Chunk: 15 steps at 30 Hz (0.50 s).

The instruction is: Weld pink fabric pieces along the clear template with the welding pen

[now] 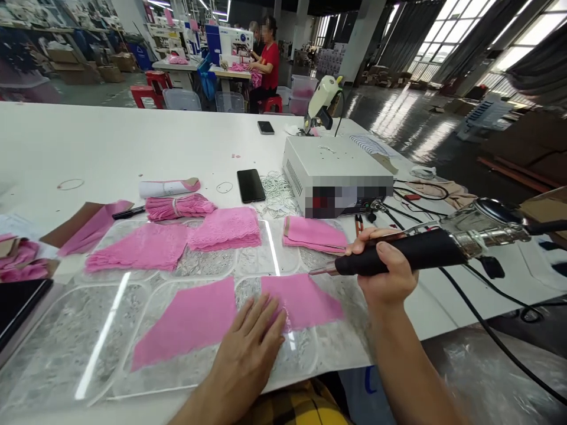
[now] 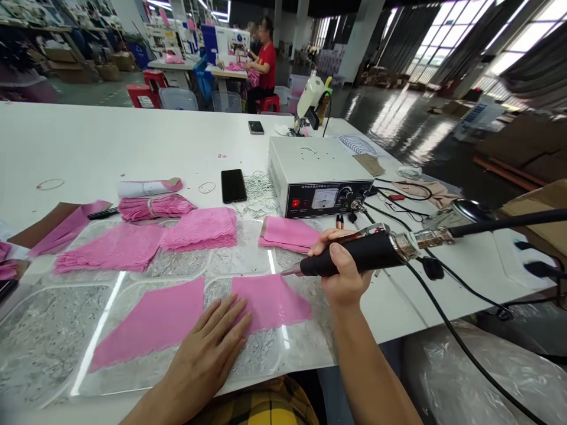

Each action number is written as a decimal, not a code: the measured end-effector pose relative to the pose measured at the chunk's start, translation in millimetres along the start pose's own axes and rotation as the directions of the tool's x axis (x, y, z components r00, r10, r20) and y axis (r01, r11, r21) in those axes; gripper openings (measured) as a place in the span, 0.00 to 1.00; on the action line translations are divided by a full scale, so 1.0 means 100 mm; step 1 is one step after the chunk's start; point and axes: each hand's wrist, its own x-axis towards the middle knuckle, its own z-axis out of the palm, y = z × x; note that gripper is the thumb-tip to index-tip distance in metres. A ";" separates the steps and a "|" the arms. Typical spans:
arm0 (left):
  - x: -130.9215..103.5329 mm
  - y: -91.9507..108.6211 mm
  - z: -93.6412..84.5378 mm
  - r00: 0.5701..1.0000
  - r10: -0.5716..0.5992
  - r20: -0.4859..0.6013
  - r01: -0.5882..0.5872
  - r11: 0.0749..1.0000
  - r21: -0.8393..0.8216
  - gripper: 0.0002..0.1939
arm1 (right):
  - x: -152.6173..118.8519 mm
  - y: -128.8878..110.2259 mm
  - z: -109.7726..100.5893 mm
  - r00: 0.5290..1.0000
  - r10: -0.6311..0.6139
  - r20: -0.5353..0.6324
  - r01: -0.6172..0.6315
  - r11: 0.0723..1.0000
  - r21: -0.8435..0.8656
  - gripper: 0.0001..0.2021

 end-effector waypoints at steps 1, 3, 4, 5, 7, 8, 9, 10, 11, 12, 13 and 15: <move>0.00 0.00 0.00 1.000 -0.002 0.001 0.002 1.000 -0.001 0.14 | 0.01 0.00 -0.01 1.000 -0.010 -0.006 0.010 1.000 -0.003 0.05; -0.01 0.00 0.00 1.000 -0.012 0.006 0.012 1.000 -0.002 0.14 | 0.01 0.00 -0.01 1.000 -0.021 -0.007 0.021 1.000 -0.004 0.05; -0.01 0.00 0.00 1.000 -0.018 0.010 0.018 1.000 -0.003 0.15 | 0.00 0.00 -0.01 1.000 -0.022 -0.004 0.022 1.000 -0.004 0.05; -0.01 0.00 -0.01 1.000 -0.024 0.013 0.024 1.000 -0.004 0.15 | 0.00 0.00 -0.01 1.000 -0.020 0.001 0.020 1.000 -0.004 0.05; 0.00 0.00 -0.02 0.999 -0.029 0.016 0.029 1.000 -0.002 0.15 | -0.02 0.01 0.00 1.000 -0.008 0.020 0.008 1.000 0.001 0.05; 0.00 0.00 -0.02 0.999 -0.028 0.016 0.028 1.000 0.000 0.15 | -0.03 0.01 0.01 1.000 -0.005 0.029 0.005 1.000 0.001 0.05; 0.00 0.00 -0.02 1.000 -0.026 0.016 0.026 1.000 0.000 0.15 | -0.03 0.01 0.01 0.999 -0.004 0.034 0.004 1.000 0.000 0.05; 0.00 0.00 -0.02 1.000 -0.025 0.017 0.025 1.000 -0.001 0.15 | -0.03 0.01 0.01 0.999 -0.004 0.038 0.004 1.000 -0.002 0.05; 0.00 0.00 -0.02 1.000 -0.024 0.017 0.024 1.000 -0.002 0.15 | -0.03 0.02 0.01 0.999 -0.004 0.039 0.004 1.000 -0.004 0.05; 0.00 -0.01 -0.02 1.000 -0.024 0.018 0.024 1.000 -0.004 0.15 | -0.03 0.02 0.02 0.999 -0.005 0.037 0.005 1.000 -0.007 0.05; 0.00 -0.01 -0.02 1.000 -0.025 0.018 0.025 1.000 -0.007 0.15 | -0.03 0.02 0.02 0.999 -0.006 0.037 0.006 1.000 -0.007 0.05; 0.00 -0.01 -0.02 0.999 -0.026 0.019 0.026 1.000 -0.009 0.15 | -0.03 0.02 0.02 0.999 -0.013 0.037 0.013 1.000 -0.007 0.05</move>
